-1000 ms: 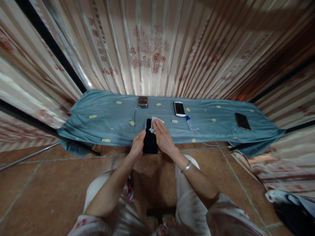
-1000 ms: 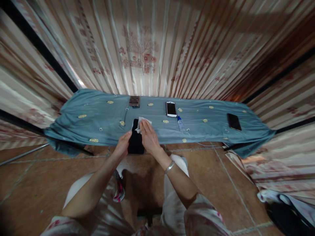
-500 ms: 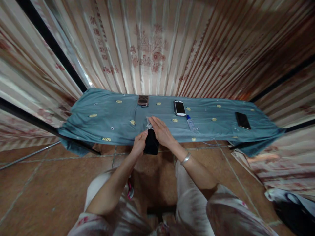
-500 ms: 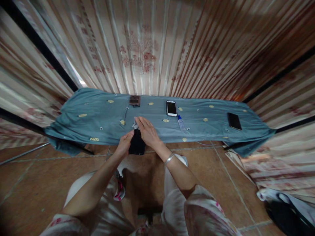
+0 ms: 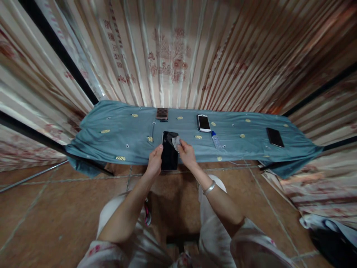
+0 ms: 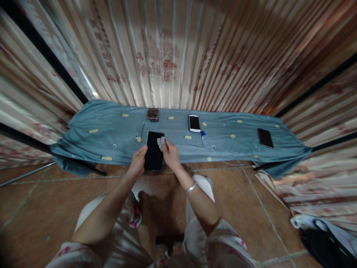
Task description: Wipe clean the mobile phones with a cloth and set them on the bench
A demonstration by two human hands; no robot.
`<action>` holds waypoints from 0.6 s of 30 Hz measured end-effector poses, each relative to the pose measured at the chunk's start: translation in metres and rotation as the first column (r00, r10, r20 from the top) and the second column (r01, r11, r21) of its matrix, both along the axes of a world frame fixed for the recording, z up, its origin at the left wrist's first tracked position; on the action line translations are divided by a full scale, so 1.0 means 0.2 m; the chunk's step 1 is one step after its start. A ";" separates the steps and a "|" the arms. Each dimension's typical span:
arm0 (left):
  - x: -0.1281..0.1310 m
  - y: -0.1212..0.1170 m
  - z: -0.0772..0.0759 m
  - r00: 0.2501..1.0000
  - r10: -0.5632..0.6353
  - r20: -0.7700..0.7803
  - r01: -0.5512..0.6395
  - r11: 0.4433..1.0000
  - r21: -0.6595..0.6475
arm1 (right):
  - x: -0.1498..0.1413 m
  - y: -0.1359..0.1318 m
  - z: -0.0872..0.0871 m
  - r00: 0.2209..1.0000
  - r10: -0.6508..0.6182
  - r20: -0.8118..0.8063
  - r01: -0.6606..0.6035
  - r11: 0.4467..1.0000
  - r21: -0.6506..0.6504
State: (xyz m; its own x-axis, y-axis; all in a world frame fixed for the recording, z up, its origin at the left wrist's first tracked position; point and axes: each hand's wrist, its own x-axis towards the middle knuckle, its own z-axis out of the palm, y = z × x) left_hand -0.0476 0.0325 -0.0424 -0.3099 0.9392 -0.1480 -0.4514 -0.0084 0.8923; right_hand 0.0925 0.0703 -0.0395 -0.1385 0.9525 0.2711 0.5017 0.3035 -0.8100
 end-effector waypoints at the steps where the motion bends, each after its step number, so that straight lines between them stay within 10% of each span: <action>1: 0.00 0.00 0.00 1.000 0.003 0.001 -0.003 1.000 0.003 | -0.01 -0.02 0.00 1.000 0.006 -0.001 -0.006 1.000 0.001; 18: -0.05 0.01 0.06 0.982 0.186 -0.025 -0.187 0.980 -0.064 | -0.05 -0.39 -0.07 0.990 0.019 -0.137 -0.037 0.992 -0.124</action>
